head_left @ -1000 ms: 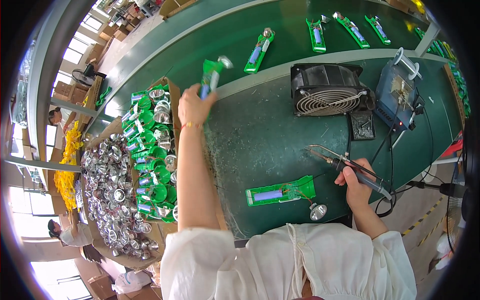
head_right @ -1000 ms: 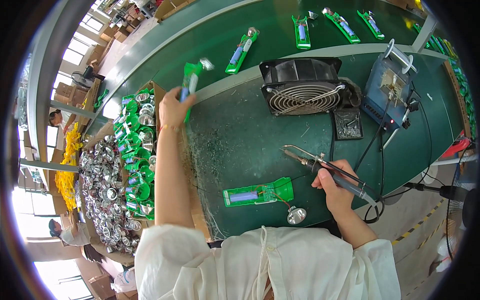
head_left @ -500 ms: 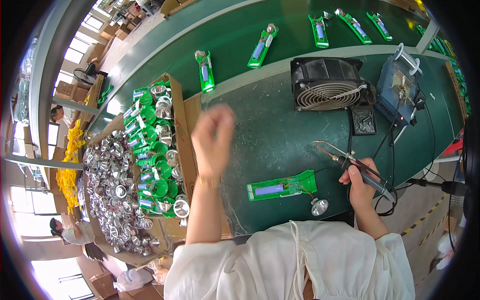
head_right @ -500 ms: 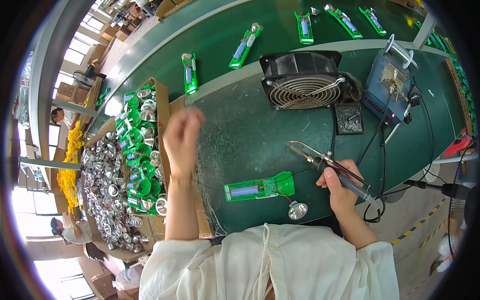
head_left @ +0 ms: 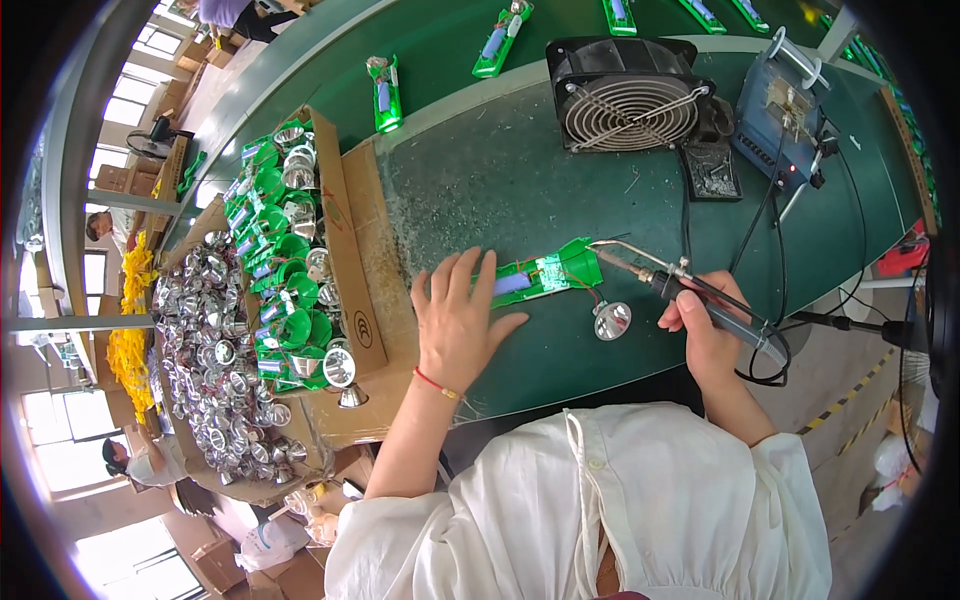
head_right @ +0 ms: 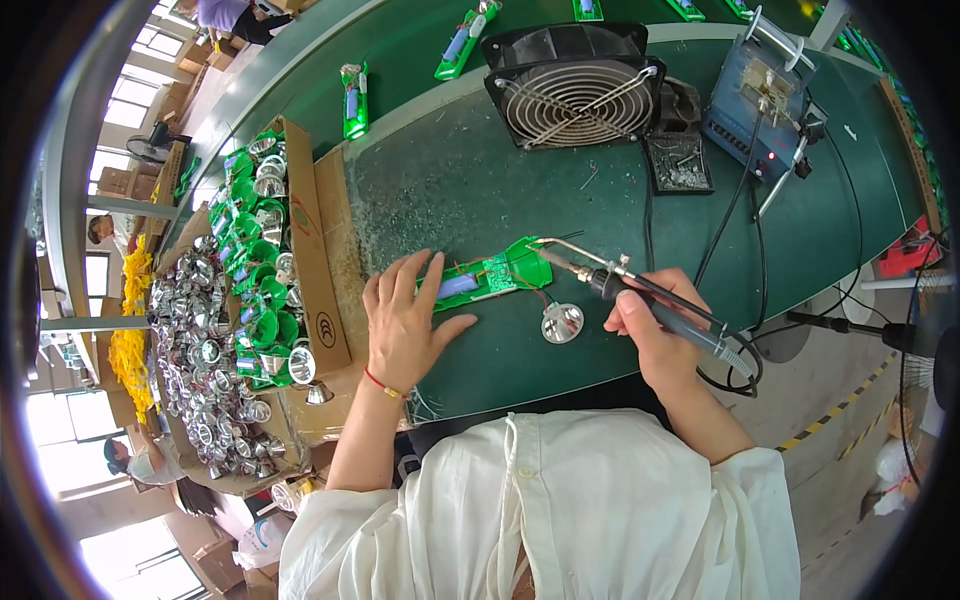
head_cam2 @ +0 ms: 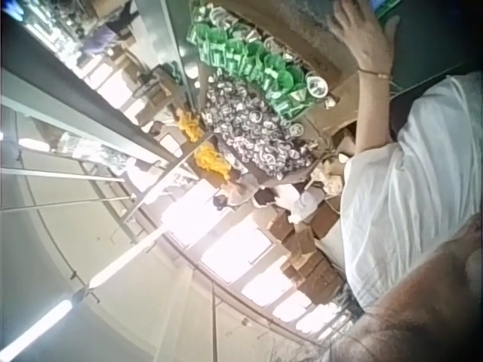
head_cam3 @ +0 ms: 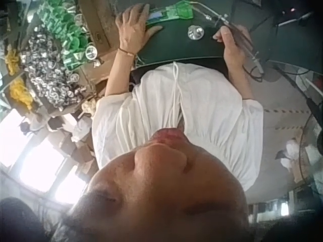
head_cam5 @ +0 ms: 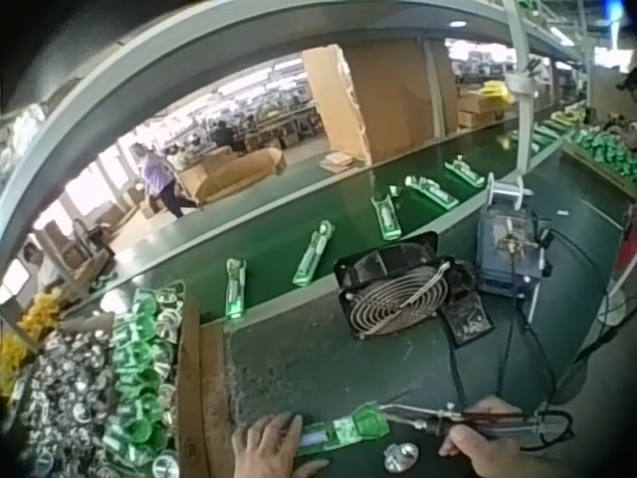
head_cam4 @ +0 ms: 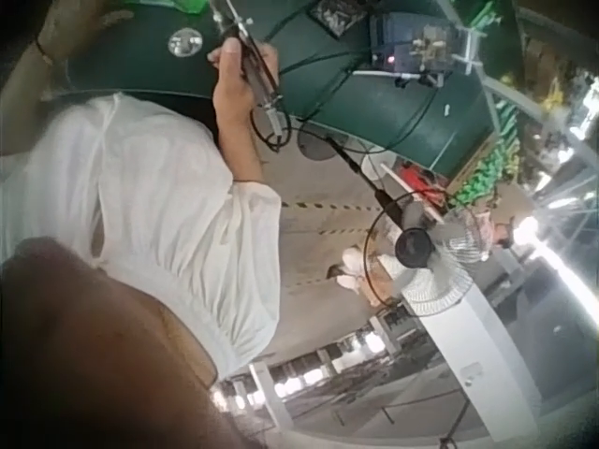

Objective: Soldering internal components and wires into green plastic flashlight housings on an assembly line.

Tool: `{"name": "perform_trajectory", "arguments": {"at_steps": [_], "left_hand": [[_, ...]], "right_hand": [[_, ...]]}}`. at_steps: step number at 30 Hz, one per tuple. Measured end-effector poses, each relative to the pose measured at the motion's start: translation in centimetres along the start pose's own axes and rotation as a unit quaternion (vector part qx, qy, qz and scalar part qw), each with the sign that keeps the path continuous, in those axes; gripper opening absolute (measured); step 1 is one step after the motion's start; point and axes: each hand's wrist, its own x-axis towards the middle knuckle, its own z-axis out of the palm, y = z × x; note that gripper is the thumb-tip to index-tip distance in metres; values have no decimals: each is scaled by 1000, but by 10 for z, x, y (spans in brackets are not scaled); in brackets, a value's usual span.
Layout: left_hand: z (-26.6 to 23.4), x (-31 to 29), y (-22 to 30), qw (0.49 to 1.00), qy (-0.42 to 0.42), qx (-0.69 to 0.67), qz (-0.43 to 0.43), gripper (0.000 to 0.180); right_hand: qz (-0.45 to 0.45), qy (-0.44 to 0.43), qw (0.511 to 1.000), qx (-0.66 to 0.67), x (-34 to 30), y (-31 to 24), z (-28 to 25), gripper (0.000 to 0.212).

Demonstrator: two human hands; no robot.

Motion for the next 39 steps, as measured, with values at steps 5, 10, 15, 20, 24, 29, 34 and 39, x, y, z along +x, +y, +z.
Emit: {"name": "perform_trajectory", "arguments": {"at_steps": [5,10,15,20,24,29,34,39], "left_hand": [[16,3,10,977,109,-181,-6,24],[25,18,11,939,87,-330,-49,14],[28,17,12,939,105,-327,-30,9],[31,15,10,938,102,-328,-43,10],[30,19,7,941,83,-326,-37,11],[23,23,5,949,49,-312,-24,9],[17,25,8,961,27,-277,-9,9],[19,24,7,955,19,-294,-20,9]], "right_hand": [[17,-36,999,-18,-7,0,7,16],[12,-67,997,-22,-13,0,17,17],[-1,-57,997,-55,-18,10,20,17],[-20,-71,994,-82,-17,12,22,17],[-17,-61,997,-52,-14,12,24,16],[-6,-61,997,-39,-12,7,26,16],[22,-70,996,-49,-13,12,26,16],[62,-67,995,-29,-10,9,26,14]]}}
